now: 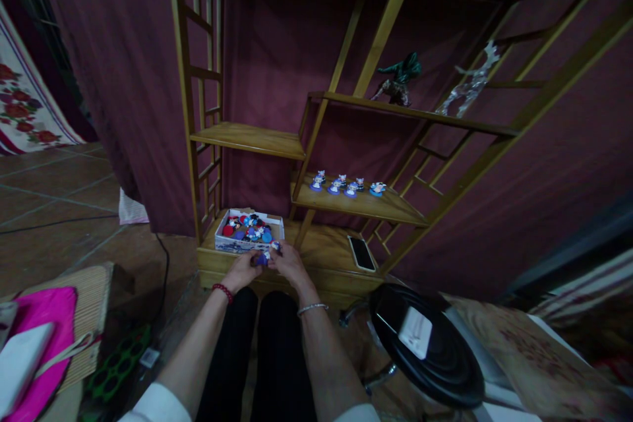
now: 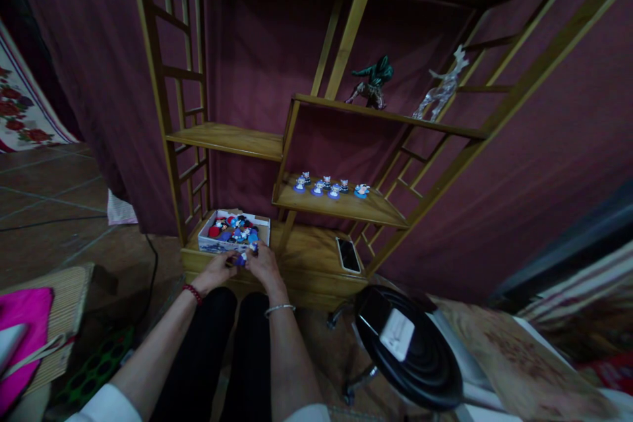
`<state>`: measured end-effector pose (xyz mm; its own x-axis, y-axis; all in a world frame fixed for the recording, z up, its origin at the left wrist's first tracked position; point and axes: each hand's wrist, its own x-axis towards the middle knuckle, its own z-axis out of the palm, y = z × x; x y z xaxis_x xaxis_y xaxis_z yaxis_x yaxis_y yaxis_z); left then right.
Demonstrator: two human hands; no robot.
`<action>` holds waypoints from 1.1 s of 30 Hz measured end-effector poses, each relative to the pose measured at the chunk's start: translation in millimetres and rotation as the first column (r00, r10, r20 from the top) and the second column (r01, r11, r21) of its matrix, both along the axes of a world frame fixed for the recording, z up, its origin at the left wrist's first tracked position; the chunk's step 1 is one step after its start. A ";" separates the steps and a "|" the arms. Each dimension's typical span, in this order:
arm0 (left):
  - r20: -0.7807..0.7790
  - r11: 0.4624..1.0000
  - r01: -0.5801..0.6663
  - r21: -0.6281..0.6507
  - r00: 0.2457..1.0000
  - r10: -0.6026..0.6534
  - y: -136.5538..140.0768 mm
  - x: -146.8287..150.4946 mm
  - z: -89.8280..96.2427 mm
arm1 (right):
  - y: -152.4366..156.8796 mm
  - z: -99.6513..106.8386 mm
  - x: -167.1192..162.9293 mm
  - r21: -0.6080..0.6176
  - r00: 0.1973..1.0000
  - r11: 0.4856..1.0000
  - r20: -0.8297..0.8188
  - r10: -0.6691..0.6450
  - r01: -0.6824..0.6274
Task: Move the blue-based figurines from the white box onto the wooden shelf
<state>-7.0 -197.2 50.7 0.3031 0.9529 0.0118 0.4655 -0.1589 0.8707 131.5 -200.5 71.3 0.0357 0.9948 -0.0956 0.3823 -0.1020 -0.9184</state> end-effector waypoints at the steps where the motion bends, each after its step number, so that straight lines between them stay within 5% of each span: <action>1: 0.032 1.000 0.003 -0.007 0.999 -0.002 -0.6 0.1 -1.7 | -0.8 0.1 -0.1 0.008 1.000 1.000 -0.004 0.003 -0.003; 17: 0.416 0.974 0.047 -0.223 0.908 0.051 -12.8 6.8 -3.1 | -8.9 -1.5 -1.5 0.026 0.999 1.000 -0.039 0.008 -0.007; 33: 0.552 0.908 0.071 -0.413 0.813 0.188 -22.3 9.3 0.4 | -15.3 -6.4 0.3 0.067 0.996 0.998 -0.088 0.012 -0.006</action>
